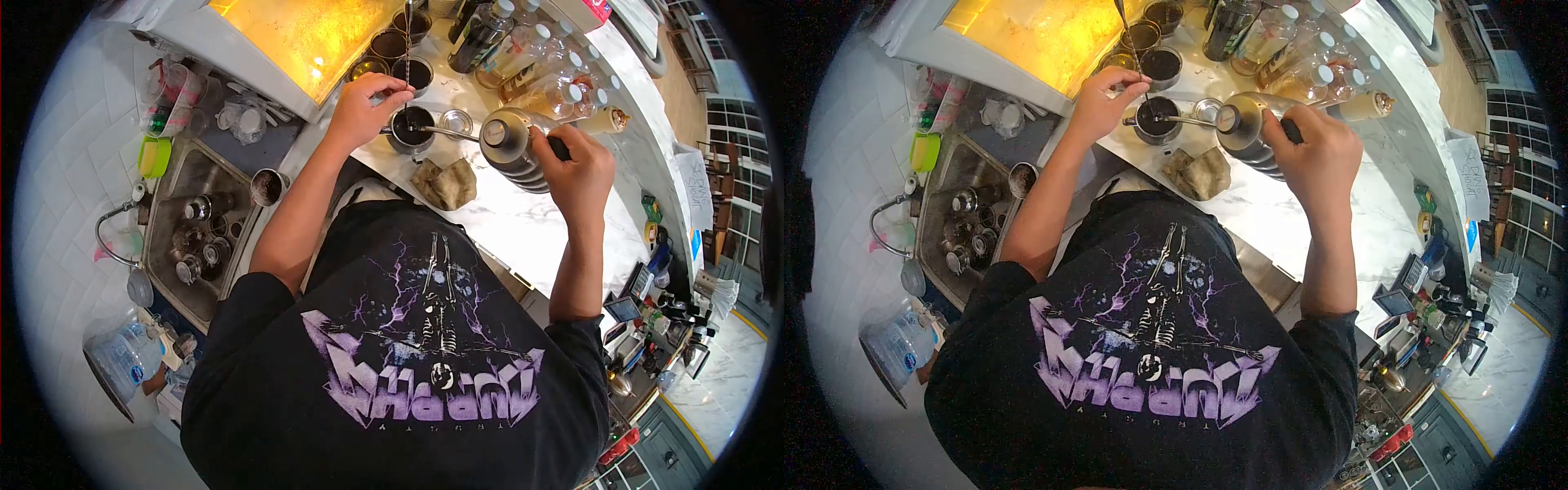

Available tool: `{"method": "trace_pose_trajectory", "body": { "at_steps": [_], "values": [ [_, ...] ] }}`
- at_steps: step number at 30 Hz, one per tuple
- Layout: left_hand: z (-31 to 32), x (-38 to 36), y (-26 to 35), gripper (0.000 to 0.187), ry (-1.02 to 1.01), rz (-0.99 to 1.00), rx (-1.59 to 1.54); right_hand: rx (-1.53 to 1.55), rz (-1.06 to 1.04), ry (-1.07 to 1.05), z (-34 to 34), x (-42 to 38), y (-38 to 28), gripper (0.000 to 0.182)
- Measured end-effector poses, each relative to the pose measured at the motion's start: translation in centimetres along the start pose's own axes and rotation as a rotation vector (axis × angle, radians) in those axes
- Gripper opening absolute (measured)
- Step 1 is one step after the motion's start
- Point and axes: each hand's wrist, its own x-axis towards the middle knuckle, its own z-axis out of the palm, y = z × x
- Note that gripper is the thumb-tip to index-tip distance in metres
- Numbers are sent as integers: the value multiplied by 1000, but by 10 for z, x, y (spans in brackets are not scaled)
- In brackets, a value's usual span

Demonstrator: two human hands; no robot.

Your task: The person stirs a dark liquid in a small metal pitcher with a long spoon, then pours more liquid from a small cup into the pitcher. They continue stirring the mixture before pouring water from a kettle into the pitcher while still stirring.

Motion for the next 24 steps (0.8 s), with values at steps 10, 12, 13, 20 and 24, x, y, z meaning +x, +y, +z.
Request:
{"method": "trace_pose_trajectory", "body": {
  "at_steps": [10,12,13,20,24],
  "values": [
    [2,2,3,15,0,34,-26,10,47,3,0,0,3,25],
    [2,2,0,15,4,47,-18,12,56,1,1,1,5,24],
    [2,3,-1,14,8,60,-10,12,56,1,1,0,6,24],
    [3,5,3,15,15,79,-48,155,234,-12,9,-13,24,23],
    [2,6,6,14,3,30,-61,322,489,-32,19,-30,43,28]
  ]
}}
